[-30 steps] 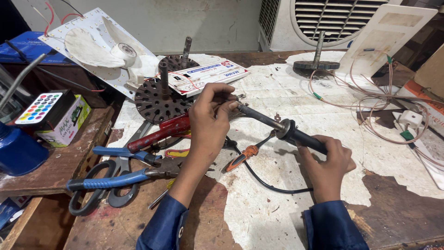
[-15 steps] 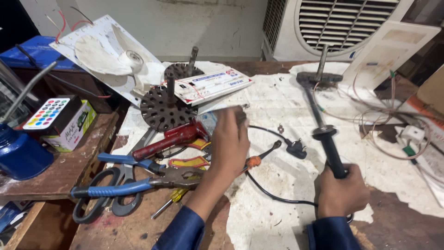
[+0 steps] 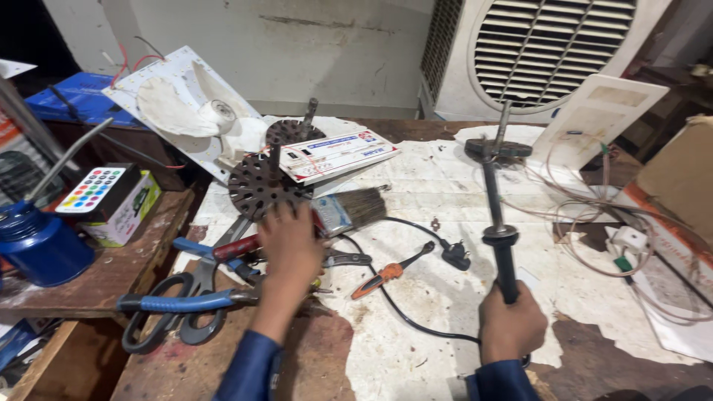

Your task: The person holds a soldering iron and uses a red-handled screwdriver to scrape the tip. They then use a wire brush to scrub the tip of the soldering iron repeatedly.

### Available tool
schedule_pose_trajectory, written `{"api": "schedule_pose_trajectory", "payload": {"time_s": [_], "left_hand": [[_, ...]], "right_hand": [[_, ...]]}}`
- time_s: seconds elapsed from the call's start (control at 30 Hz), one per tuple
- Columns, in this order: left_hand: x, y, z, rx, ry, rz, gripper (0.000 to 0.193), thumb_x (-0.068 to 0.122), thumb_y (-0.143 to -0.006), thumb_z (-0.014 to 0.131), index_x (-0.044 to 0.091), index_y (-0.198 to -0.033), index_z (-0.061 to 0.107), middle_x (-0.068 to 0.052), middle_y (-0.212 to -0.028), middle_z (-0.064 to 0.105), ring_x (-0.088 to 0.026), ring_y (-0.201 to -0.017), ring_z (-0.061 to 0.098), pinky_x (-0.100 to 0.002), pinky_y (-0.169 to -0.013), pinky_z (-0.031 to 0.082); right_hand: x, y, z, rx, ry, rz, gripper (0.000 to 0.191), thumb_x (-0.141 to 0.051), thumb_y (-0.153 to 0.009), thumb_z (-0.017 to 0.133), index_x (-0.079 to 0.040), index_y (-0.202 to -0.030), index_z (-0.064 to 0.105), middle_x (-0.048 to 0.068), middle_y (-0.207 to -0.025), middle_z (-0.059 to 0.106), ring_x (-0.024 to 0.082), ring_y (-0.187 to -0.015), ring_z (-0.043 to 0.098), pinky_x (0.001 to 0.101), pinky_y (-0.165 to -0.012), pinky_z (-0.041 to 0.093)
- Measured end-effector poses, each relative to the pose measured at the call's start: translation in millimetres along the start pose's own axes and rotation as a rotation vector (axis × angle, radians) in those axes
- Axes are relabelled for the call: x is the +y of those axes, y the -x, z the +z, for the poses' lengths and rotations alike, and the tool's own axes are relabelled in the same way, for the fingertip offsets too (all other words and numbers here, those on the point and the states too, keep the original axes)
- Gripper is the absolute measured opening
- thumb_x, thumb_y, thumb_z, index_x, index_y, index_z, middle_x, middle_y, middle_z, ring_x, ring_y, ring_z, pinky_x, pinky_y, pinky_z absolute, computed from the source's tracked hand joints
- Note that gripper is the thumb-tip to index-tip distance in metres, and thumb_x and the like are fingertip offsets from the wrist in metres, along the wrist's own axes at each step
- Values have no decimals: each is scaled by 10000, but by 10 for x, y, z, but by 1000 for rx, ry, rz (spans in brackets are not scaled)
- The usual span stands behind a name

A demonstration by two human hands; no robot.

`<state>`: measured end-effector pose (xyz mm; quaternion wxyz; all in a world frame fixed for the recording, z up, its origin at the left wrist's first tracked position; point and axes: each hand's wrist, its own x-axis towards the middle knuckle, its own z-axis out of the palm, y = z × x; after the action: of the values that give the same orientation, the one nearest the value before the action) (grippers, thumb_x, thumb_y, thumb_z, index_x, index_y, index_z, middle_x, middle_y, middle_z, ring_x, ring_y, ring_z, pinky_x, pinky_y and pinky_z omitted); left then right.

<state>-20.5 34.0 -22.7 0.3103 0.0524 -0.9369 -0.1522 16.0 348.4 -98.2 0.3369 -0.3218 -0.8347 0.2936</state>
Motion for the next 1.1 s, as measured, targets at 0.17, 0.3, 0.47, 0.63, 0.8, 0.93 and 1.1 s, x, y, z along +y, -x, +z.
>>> {"api": "schedule_pose_trajectory", "payload": {"time_s": [0.17,0.3,0.47,0.63,0.8,0.93,1.1], "left_hand": [[-149,-35,-133,-67,64,-55,674,109,-695,865,66,-1306,583,-201,-1313,550,-419,-1260,472,-564,-1054,381],[-100,-67,-244,-68,135,-53,666,12,-673,816,92,-1295,589,-169,-1201,592,-368,-1172,513,-504,-1047,388],[-151,-43,-358,257,122,-47,750,-103,-579,740,50,-1297,589,-187,-1207,578,-378,-1150,502,-523,-1002,364],[-277,-86,-365,294,21,-171,688,-106,-635,727,1,-1295,565,-208,-1198,544,-391,-1134,480,-515,-970,359],[-343,-81,-322,312,-19,-205,675,-61,-660,767,-5,-1299,557,-228,-1173,522,-407,-1136,473,-520,-970,361],[-342,-47,-309,274,7,-215,603,-22,-675,787,-16,-1233,558,-243,-1173,515,-424,-1143,481,-536,-986,371],[-339,-52,-339,104,105,-82,555,-30,-665,770,41,-1184,587,-201,-1170,548,-404,-1153,510,-570,-1002,381]], "right_hand": [[-65,62,-18,-64,23,4,272,-434,-897,708,-178,-961,773,150,-782,721,397,-782,694,493,-709,523],[-79,51,-50,-38,13,30,293,-443,-911,698,-164,-958,770,155,-792,719,402,-786,689,484,-717,524],[-83,60,-60,-56,-35,72,299,-429,-926,694,-140,-963,760,154,-775,716,395,-778,696,483,-732,526],[-69,60,-80,-65,-5,67,290,-418,-896,716,-135,-941,760,153,-759,714,394,-764,697,480,-731,529],[-53,39,-45,-61,-19,71,289,-423,-892,716,-141,-941,760,152,-764,718,393,-767,700,480,-737,531],[-17,43,-34,-61,-19,69,317,-445,-926,709,-132,-942,756,163,-765,714,401,-780,694,481,-745,532],[-67,28,-5,-74,39,67,312,-448,-919,706,-140,-926,760,154,-777,724,397,-777,702,490,-715,535]]}}
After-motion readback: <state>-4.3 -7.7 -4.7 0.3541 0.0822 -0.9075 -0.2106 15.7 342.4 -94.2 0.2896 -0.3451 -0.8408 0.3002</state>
